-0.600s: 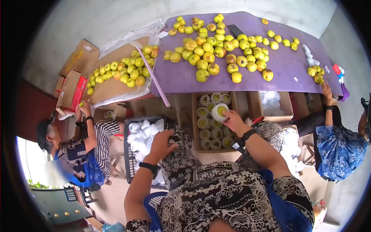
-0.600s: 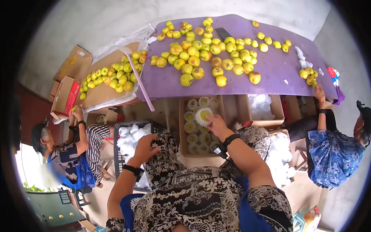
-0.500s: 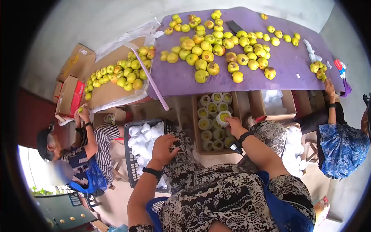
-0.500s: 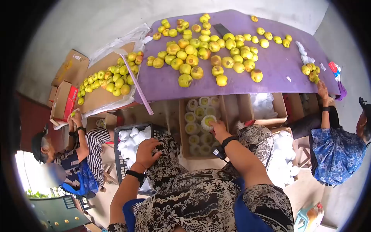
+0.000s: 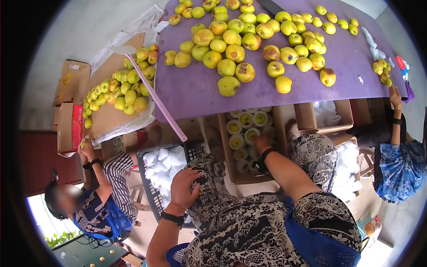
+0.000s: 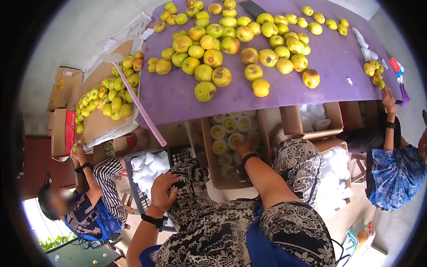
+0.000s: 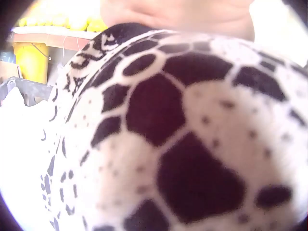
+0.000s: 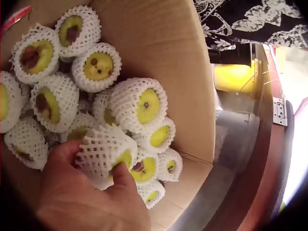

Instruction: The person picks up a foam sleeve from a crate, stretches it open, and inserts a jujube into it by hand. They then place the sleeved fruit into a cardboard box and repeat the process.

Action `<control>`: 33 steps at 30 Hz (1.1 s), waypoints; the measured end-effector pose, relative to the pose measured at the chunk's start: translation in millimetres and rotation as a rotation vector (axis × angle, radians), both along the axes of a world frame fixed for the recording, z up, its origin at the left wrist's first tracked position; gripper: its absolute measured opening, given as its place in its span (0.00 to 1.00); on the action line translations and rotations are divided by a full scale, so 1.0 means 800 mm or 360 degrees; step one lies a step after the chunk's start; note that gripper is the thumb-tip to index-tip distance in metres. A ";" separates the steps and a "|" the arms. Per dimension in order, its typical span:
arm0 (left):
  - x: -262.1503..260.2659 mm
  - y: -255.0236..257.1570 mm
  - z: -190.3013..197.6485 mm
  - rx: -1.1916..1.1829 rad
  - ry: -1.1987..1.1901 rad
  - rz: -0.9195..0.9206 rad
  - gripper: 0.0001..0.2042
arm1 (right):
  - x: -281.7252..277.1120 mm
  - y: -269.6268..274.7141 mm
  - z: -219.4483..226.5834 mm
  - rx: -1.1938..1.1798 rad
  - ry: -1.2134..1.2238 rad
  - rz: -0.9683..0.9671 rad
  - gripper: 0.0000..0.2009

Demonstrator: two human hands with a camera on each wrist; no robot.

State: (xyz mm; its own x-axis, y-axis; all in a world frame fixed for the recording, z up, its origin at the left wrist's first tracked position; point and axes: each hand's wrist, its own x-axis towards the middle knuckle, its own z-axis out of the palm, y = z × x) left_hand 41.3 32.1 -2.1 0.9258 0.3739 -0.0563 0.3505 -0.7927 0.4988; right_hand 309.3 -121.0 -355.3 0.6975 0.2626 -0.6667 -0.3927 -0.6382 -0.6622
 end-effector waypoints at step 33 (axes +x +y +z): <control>-0.041 -0.022 -0.010 0.0069 -0.0136 0.0099 0.17 | 0.052 0.003 0.224 0.0601 0.0594 -0.0309 0.24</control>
